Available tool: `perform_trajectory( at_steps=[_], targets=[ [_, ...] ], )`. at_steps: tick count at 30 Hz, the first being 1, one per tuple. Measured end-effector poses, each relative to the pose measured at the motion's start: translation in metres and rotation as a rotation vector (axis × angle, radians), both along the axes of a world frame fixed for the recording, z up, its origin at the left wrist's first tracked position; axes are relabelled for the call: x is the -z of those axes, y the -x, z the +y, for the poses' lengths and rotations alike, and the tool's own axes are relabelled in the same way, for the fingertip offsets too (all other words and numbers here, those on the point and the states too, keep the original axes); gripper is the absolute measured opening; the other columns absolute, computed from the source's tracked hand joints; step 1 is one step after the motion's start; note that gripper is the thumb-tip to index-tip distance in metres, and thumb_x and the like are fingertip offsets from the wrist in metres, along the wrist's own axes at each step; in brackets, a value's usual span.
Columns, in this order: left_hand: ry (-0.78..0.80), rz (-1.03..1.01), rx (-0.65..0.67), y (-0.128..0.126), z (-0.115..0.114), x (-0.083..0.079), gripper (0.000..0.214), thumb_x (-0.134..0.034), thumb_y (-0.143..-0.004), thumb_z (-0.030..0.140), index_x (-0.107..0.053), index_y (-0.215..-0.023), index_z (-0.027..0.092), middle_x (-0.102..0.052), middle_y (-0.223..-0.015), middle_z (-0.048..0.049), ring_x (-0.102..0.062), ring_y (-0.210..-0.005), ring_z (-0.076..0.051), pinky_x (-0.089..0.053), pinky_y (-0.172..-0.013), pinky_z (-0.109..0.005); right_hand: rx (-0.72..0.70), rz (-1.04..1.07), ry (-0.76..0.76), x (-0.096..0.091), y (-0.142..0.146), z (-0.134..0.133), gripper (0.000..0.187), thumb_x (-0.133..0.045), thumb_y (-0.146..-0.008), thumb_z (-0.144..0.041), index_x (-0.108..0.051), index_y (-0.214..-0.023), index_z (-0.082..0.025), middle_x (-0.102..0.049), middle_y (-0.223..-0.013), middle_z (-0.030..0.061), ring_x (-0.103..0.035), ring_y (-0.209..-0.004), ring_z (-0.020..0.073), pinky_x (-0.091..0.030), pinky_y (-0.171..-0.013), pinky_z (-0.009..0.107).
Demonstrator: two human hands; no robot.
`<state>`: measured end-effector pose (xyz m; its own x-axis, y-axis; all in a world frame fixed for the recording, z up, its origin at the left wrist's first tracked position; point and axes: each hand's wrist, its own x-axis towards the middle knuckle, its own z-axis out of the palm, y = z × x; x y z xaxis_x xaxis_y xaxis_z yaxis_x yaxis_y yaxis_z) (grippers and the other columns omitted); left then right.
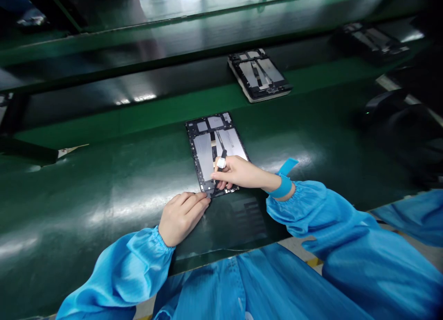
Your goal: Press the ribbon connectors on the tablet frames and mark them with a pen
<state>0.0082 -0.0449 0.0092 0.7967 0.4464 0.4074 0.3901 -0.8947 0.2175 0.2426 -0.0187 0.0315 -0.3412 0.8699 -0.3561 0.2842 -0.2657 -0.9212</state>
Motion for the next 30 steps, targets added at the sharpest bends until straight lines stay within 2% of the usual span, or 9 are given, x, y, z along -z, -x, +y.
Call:
perform_trajectory(
  at_steps=[6, 10, 13, 17, 19, 23, 26, 30],
  targets=[
    [-0.029, 0.039, -0.004, 0.0, -0.002, -0.002, 0.021, -0.057, -0.094, 0.015, -0.061, -0.114, 0.015, -0.07, -0.108, -0.0049, -0.059, -0.088, -0.017, -0.048, -0.076, -0.03, 0.003, -0.009, -0.019, 0.0, -0.001, -0.001, 0.018, -0.07, -0.082, -0.03, -0.065, -0.075, -0.015, -0.071, -0.061, 0.0045, -0.072, -0.058, 0.0197, -0.057, -0.046, 0.023],
    [-0.109, 0.161, 0.024, 0.003, -0.005, -0.006, 0.031, -0.043, -0.099, 0.011, -0.057, -0.126, 0.016, -0.068, -0.114, -0.0055, -0.058, -0.088, -0.018, -0.046, -0.071, -0.031, -0.005, -0.029, -0.023, 0.001, 0.0, -0.001, 0.017, -0.068, -0.082, -0.031, -0.063, -0.076, -0.015, -0.071, -0.062, 0.0044, -0.071, -0.057, 0.0198, -0.056, -0.044, 0.024],
    [-0.108, 0.207, 0.033, 0.004, -0.004, -0.008, 0.033, -0.037, -0.101, 0.013, -0.057, -0.127, 0.015, -0.067, -0.114, -0.006, -0.057, -0.089, -0.019, -0.046, -0.071, -0.031, 0.052, 0.013, -0.029, 0.001, -0.004, -0.005, 0.018, -0.067, -0.082, -0.032, -0.061, -0.076, -0.017, -0.07, -0.063, 0.0037, -0.071, -0.06, 0.0198, -0.054, -0.044, 0.023],
    [-0.045, 0.195, 0.026, 0.005, 0.0, -0.005, 0.033, -0.038, -0.101, 0.014, -0.057, -0.127, 0.018, -0.065, -0.115, -0.0065, -0.056, -0.091, -0.019, -0.048, -0.073, -0.032, 0.195, -0.003, -0.163, 0.0, -0.018, -0.017, 0.017, -0.062, -0.086, -0.032, -0.057, -0.079, -0.017, -0.067, -0.064, 0.0011, -0.067, -0.058, 0.0154, -0.05, -0.047, 0.021],
    [-0.024, 0.174, 0.027, 0.006, 0.002, -0.002, 0.032, -0.04, -0.1, 0.014, -0.058, -0.127, 0.018, -0.064, -0.114, -0.0072, -0.056, -0.093, -0.02, -0.048, -0.074, -0.032, 0.192, -0.107, -0.269, -0.002, -0.024, -0.024, 0.017, -0.063, -0.086, -0.031, -0.059, -0.077, -0.017, -0.065, -0.065, 0.0003, -0.062, -0.055, 0.0125, -0.046, -0.049, 0.022],
    [-0.015, 0.147, 0.026, 0.007, 0.004, 0.002, 0.031, -0.043, -0.099, 0.014, -0.059, -0.126, 0.019, -0.064, -0.112, -0.0084, -0.057, -0.094, -0.02, -0.049, -0.075, -0.032, 0.113, -0.211, -0.415, -0.004, -0.026, -0.029, 0.016, -0.062, -0.088, -0.028, -0.064, -0.078, -0.015, -0.062, -0.069, 0.0002, -0.059, -0.062, 0.012, -0.04, -0.056, 0.023],
    [-0.03, 0.131, 0.011, 0.007, 0.003, 0.003, 0.031, -0.043, -0.099, 0.015, -0.06, -0.123, 0.02, -0.063, -0.112, -0.0089, -0.058, -0.094, -0.02, -0.05, -0.075, -0.031, 0.093, -0.213, -0.414, -0.004, -0.024, -0.028, 0.017, -0.061, -0.088, -0.029, -0.065, -0.079, -0.015, -0.061, -0.068, -0.0002, -0.058, -0.063, 0.0126, -0.039, -0.057, 0.023],
    [-0.043, 0.113, -0.01, 0.005, 0.002, 0.003, 0.029, -0.046, -0.097, 0.014, -0.062, -0.121, 0.021, -0.063, -0.114, -0.0097, -0.059, -0.097, -0.02, -0.05, -0.078, -0.032, 0.13, -0.152, -0.337, -0.002, -0.024, -0.029, 0.017, -0.062, -0.087, -0.03, -0.065, -0.078, -0.016, -0.065, -0.068, 0.0007, -0.061, -0.059, 0.0135, -0.041, -0.056, 0.024]
  ],
)
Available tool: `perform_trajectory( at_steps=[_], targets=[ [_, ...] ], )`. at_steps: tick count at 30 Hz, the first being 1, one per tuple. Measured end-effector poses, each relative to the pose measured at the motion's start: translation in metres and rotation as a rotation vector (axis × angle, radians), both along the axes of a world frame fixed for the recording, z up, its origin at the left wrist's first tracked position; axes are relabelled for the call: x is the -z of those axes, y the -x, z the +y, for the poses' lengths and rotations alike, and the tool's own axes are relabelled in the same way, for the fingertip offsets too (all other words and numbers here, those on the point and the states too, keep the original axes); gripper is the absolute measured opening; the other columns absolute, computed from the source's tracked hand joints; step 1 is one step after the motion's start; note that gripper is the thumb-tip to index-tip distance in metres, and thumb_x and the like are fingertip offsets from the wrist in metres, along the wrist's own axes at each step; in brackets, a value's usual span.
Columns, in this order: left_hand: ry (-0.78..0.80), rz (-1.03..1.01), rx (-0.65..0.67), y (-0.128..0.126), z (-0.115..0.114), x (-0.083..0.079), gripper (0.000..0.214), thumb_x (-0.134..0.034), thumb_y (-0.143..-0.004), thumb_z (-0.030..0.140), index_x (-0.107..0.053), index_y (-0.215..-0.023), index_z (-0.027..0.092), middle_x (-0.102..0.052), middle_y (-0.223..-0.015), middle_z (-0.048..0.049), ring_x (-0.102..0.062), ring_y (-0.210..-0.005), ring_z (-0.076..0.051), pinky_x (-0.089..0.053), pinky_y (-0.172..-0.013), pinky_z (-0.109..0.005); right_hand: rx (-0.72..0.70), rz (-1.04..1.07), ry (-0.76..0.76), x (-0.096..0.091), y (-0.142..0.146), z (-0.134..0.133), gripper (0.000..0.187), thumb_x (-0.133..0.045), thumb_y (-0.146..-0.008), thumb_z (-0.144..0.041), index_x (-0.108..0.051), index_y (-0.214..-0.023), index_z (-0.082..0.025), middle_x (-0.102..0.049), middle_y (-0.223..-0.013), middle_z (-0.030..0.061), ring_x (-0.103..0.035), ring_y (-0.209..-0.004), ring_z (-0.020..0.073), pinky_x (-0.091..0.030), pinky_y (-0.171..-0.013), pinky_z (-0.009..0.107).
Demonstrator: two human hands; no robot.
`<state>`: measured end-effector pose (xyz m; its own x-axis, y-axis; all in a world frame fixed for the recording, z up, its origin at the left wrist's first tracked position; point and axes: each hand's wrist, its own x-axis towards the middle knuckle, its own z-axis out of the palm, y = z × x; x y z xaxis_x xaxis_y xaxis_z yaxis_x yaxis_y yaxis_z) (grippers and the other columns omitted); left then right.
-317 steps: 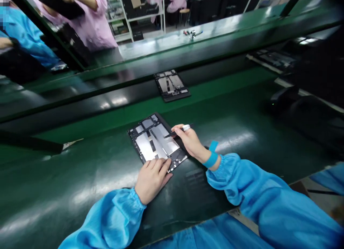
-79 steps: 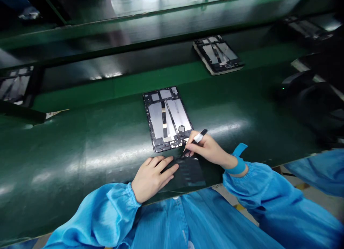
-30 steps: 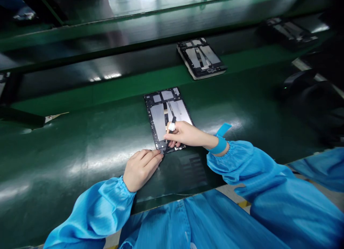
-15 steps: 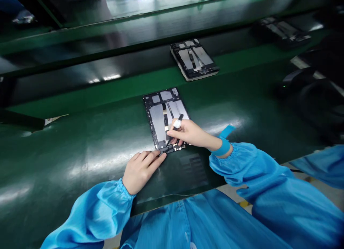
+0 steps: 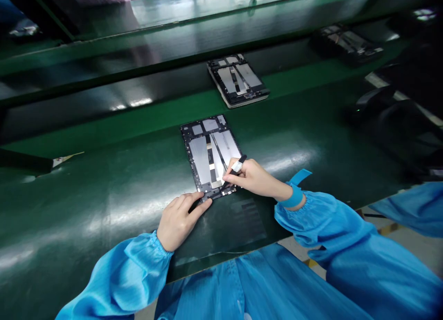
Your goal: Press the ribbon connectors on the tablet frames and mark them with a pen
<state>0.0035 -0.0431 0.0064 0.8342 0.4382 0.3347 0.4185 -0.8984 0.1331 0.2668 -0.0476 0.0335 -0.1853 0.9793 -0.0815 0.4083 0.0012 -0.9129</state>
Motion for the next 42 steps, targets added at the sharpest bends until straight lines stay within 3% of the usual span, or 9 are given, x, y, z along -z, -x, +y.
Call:
perform_trajectory(
  at_steps=[5, 10, 21, 32, 35, 39, 42],
  targets=[
    [0.002, 0.02, 0.006, -0.002, -0.002, 0.003, 0.03, -0.051, -0.095, 0.013, -0.06, -0.123, 0.019, -0.063, -0.117, -0.0104, -0.059, -0.097, -0.022, -0.049, -0.077, -0.033, 0.023, 0.029, 0.03, 0.0, 0.0, -0.002, 0.015, -0.063, -0.086, -0.029, -0.063, -0.077, -0.017, -0.067, -0.066, 0.0012, -0.065, -0.061, 0.0155, -0.044, -0.057, 0.024],
    [-0.048, 0.071, 0.013, -0.002, -0.002, 0.002, 0.038, -0.046, -0.097, 0.013, -0.054, -0.133, 0.021, -0.062, -0.117, -0.0111, -0.059, -0.094, -0.021, -0.047, -0.074, -0.032, 0.019, -0.026, -0.007, 0.001, 0.0, -0.002, 0.015, -0.062, -0.086, -0.029, -0.065, -0.077, -0.017, -0.066, -0.064, 0.0008, -0.065, -0.062, 0.015, -0.043, -0.057, 0.024],
    [-0.099, 0.107, -0.006, -0.003, -0.003, -0.001, 0.038, -0.043, -0.097, 0.014, -0.054, -0.133, 0.02, -0.063, -0.117, -0.0116, -0.059, -0.095, -0.021, -0.046, -0.073, -0.031, 0.017, -0.024, -0.007, 0.001, 0.002, -0.002, 0.014, -0.062, -0.086, -0.028, -0.063, -0.077, -0.017, -0.065, -0.063, 0.0003, -0.064, -0.062, 0.0153, -0.042, -0.058, 0.024],
    [-0.014, 0.181, -0.037, -0.021, -0.002, -0.008, 0.04, -0.046, -0.097, 0.018, -0.053, -0.135, 0.027, -0.06, -0.12, -0.0111, -0.059, -0.088, -0.021, -0.05, -0.072, -0.033, 0.044, -0.029, -0.056, 0.001, 0.002, -0.002, 0.019, -0.061, -0.084, -0.029, -0.057, -0.07, -0.019, -0.057, -0.06, -0.0018, -0.055, -0.055, 0.0129, -0.037, -0.053, 0.024],
    [0.061, 0.119, 0.055, -0.009, 0.006, -0.005, 0.038, -0.04, -0.099, 0.016, -0.051, -0.135, 0.023, -0.058, -0.131, -0.0095, -0.058, -0.102, -0.021, -0.052, -0.084, -0.034, 0.229, 0.098, -0.122, 0.01, -0.001, -0.004, 0.019, -0.061, -0.084, -0.033, -0.055, -0.07, -0.02, -0.057, -0.067, -0.0005, -0.056, -0.06, 0.0139, -0.042, -0.056, 0.025],
    [0.105, 0.046, 0.101, 0.004, 0.013, -0.002, 0.036, -0.039, -0.099, 0.014, -0.053, -0.132, 0.02, -0.057, -0.135, -0.0086, -0.058, -0.109, -0.019, -0.051, -0.09, -0.034, 0.708, 0.319, -0.248, 0.029, -0.008, 0.004, 0.023, -0.062, -0.082, -0.042, -0.051, -0.076, -0.022, -0.057, -0.076, 0.0006, -0.059, -0.073, 0.0162, -0.049, -0.069, 0.028],
    [0.041, -0.021, 0.093, -0.003, 0.012, -0.005, 0.024, -0.049, -0.098, 0.02, -0.062, -0.118, 0.019, -0.066, -0.119, -0.0088, -0.061, -0.098, -0.018, -0.051, -0.081, -0.031, 0.779, 0.485, -0.161, 0.04, -0.001, 0.018, 0.032, -0.064, -0.078, -0.052, -0.053, -0.08, -0.023, -0.059, -0.076, 0.0001, -0.061, -0.073, 0.0167, -0.051, -0.07, 0.03]
  ],
)
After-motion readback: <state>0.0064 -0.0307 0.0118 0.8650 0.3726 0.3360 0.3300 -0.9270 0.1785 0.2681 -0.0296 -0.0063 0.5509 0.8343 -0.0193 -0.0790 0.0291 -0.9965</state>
